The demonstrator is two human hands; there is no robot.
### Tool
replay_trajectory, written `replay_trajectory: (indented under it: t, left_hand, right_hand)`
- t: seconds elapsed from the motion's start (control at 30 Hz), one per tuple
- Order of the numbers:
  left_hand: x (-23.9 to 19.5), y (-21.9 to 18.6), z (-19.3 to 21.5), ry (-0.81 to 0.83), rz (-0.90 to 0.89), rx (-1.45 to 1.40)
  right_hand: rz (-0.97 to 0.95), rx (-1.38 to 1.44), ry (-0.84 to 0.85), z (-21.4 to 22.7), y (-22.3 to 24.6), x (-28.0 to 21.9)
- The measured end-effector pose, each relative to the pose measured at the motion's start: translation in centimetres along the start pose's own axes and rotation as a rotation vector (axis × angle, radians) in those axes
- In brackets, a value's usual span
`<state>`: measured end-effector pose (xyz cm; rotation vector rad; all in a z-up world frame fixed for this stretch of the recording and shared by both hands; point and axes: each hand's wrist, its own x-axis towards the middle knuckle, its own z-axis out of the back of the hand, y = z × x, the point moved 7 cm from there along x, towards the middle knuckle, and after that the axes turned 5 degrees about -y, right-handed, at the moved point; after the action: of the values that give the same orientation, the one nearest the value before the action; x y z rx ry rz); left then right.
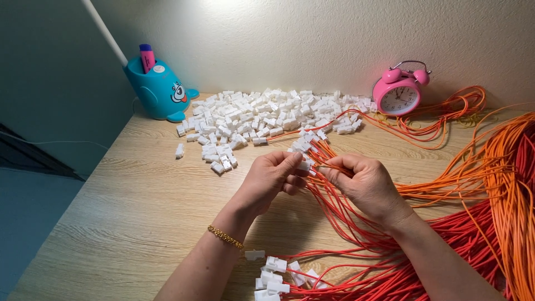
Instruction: The person repeatedly picks up white plastic connectors and orange wires from a wooden desk, then inserts the wire ends into the connectors. The person handles the wires and connectors by hand, organizing them into bundles as the task progresses.
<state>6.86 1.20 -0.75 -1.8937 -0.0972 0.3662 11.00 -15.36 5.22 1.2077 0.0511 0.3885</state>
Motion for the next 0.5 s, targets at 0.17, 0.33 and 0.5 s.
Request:
replay_trajectory:
  t: [0.17,0.33,0.5]
  left_hand:
    - [0.5,-0.9,1.4,-0.067,-0.098,0.21]
    - [0.2,-2.3,2.0,-0.156,-0.194,0.471]
    - [0.3,-2.4,3.1,-0.204,-0.188,0.641]
  right_hand:
    - [-0.001,0.088,0.037,0.1,-0.8,0.6]
    - [0.013,0.104,0.033,0.3,-0.2,0.5]
    - [-0.02,0.112,0.072,0.0,0.3,0.2]
